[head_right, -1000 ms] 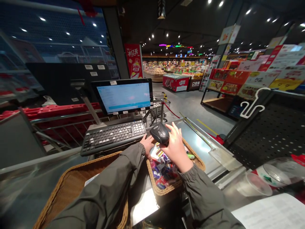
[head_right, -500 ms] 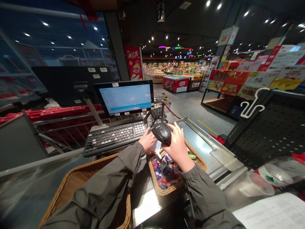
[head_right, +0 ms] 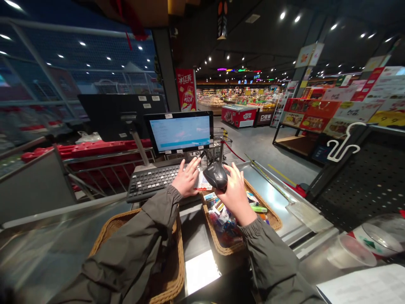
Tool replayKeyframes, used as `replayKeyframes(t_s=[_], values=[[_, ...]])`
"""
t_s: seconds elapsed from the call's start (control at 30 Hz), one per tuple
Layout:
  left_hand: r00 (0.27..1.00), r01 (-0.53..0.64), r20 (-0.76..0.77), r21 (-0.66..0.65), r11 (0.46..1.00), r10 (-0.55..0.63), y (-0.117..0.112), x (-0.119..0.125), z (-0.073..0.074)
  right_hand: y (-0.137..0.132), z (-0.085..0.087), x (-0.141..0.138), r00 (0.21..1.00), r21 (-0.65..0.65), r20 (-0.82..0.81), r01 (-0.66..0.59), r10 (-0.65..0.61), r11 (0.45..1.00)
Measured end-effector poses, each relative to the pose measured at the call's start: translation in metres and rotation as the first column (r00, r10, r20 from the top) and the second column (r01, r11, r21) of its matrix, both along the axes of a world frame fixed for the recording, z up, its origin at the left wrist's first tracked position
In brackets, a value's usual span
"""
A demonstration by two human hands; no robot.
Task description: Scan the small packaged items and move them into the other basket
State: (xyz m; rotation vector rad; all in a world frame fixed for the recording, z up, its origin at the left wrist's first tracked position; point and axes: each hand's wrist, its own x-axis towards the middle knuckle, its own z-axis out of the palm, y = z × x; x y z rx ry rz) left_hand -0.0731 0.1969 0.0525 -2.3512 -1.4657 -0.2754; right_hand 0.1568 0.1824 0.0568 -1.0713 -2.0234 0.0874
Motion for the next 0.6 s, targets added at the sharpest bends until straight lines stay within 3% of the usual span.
replayKeyframes(t_s=[0.3,0.6], values=[[0.994,-0.101,0.072,0.235,0.967,0.087,-0.028,-0.039,0.025,-0.010,0.001,-0.021,0.999,-0.005,0.002,-0.049,0.049,0.999],[0.979,-0.194,0.112,0.295,0.936,0.168,-0.052,-0.073,0.044,-0.019,0.000,-0.041,0.993,0.044,0.032,-0.119,0.118,0.992]])
